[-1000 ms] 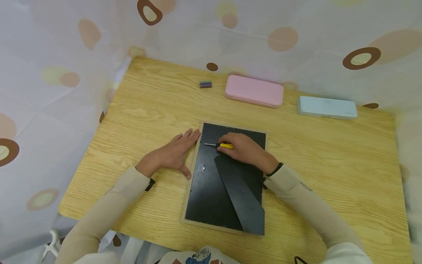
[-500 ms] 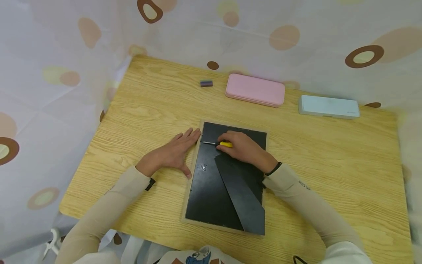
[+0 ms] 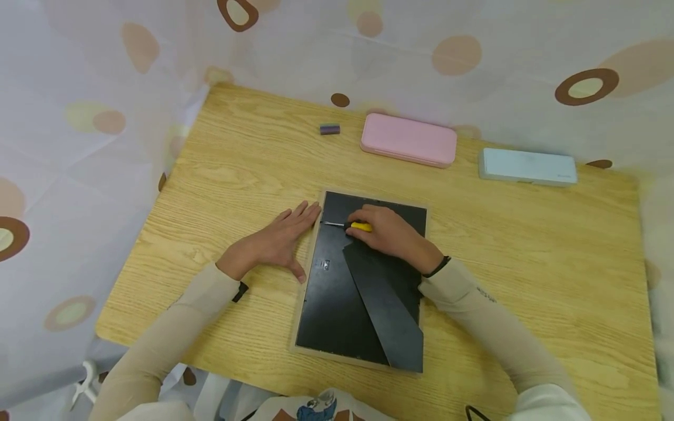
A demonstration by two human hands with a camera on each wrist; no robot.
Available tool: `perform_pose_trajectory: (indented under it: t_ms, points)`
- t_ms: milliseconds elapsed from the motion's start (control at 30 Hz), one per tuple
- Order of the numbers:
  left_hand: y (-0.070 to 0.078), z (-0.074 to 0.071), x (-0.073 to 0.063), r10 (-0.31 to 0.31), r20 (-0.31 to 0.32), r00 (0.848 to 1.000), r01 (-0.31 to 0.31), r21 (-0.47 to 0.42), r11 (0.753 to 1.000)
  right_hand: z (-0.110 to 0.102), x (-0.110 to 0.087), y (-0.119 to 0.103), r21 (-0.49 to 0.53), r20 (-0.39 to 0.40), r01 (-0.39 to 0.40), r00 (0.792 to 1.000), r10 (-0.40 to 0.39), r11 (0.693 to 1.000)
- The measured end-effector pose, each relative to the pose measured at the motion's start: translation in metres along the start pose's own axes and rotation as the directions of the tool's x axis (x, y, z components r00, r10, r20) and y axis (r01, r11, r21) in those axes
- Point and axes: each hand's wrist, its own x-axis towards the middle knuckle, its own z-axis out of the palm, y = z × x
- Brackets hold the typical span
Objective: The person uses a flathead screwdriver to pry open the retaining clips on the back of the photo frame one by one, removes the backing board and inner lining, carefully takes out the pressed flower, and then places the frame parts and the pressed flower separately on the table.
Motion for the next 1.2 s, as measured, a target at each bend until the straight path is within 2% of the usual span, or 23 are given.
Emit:
perform_pose_trajectory:
  t_ms: [800,1033,1200]
  points:
    - [-0.002,0.003,0.001,-0.023,0.015,1.0,0.023,-0.014,1.0,-0.003,0.01,0.002,0.04,0.058,0.054,0.997,-0.056,0.998]
    - [0.0,0.001,0.001,-0.018,0.025,1.0,0.018,-0.022,1.0,-0.009,0.014,-0.005,0.007,0.075,0.081,0.994,-0.081,0.997]
    - [0.0,0.001,0.001,-0.017,0.03,0.999,0.018,-0.024,1.0,-0.011,0.02,-0.012,-0.05,0.103,0.071,0.992,-0.066,0.996]
